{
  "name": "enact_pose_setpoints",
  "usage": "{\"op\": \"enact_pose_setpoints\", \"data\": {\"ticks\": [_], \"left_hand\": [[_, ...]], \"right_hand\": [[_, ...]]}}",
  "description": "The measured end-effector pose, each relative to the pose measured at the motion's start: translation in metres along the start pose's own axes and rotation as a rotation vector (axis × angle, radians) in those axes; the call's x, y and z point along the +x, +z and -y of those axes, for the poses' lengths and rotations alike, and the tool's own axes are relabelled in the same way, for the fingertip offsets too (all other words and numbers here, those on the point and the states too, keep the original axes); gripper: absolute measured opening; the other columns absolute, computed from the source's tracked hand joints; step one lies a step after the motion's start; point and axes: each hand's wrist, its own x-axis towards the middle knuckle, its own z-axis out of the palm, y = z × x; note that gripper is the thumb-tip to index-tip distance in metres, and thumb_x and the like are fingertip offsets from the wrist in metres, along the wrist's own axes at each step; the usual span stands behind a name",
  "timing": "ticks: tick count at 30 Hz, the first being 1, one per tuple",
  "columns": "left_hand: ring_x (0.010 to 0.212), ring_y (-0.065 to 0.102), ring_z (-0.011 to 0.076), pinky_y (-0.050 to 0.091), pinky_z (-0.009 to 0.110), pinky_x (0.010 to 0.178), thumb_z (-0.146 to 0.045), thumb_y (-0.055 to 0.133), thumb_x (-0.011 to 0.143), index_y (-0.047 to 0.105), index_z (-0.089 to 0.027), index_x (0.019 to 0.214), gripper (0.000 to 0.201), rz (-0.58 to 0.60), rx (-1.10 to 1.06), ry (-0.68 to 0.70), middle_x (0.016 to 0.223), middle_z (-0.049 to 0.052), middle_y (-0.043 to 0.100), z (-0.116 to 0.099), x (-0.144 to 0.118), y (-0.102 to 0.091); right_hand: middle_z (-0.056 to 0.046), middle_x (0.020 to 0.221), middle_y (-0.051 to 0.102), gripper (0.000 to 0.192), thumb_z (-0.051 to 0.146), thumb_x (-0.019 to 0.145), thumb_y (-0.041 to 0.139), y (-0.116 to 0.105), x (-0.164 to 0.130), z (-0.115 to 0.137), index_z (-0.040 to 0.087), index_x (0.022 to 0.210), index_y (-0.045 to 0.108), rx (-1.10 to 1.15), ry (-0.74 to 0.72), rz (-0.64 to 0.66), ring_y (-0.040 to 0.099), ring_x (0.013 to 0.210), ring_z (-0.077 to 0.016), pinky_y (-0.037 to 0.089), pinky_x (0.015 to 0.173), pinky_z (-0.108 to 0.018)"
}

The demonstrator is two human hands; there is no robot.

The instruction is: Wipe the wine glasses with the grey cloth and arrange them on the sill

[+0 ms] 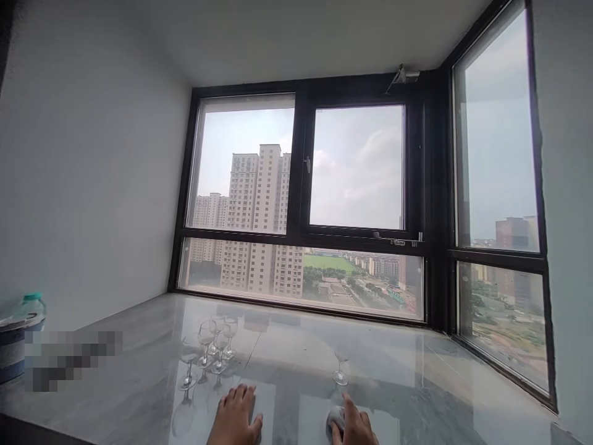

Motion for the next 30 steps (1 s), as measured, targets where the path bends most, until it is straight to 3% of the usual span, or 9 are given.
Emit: {"op": "enact_pose_setpoints", "data": {"ticks": [9,17,22,30], "left_hand": [[0.131,0.037,0.0278,0.024,0.044,0.110,-0.038,0.040,0.081,0.049,-0.017,0.137,0.061,-0.126,0.046,0.042,0.140,0.011,0.049,-0.002,-0.004,0.000],[0.128,0.041,0.0281,0.029,0.045,0.107,-0.039,0.039,0.081,0.049,-0.016,0.136,0.061,-0.095,0.095,0.069,0.139,0.012,0.050,0.005,0.012,0.006],[0.131,0.039,0.0283,0.031,0.046,0.106,-0.046,0.037,0.083,0.048,-0.022,0.136,0.060,0.010,0.028,0.076,0.141,0.009,0.047,0.012,0.019,0.007],[0.130,0.039,0.0291,0.030,0.047,0.106,-0.043,0.039,0.082,0.050,-0.020,0.135,0.059,-0.020,0.054,0.066,0.140,0.011,0.048,0.008,0.018,0.005]], "right_hand": [[-0.011,0.111,0.062,0.049,0.031,0.087,0.044,-0.024,-0.018,0.034,0.019,0.135,0.039,-0.143,0.035,-0.164,0.059,0.105,-0.0237,0.045,0.083,-0.031],[-0.013,0.116,0.061,0.050,0.030,0.085,0.047,-0.027,-0.017,0.038,0.014,0.132,0.043,-0.115,0.068,-0.202,0.056,0.111,-0.0264,0.043,0.091,-0.034],[-0.014,0.115,0.061,0.057,0.035,0.086,0.046,-0.032,-0.019,0.041,0.014,0.138,0.037,-0.042,0.081,-0.147,0.059,0.106,-0.0270,0.046,0.086,-0.036],[-0.010,0.107,0.062,0.054,0.033,0.086,0.045,-0.029,-0.019,0.038,0.020,0.138,0.037,-0.041,0.078,-0.172,0.061,0.095,-0.0249,0.047,0.081,-0.035]]}}
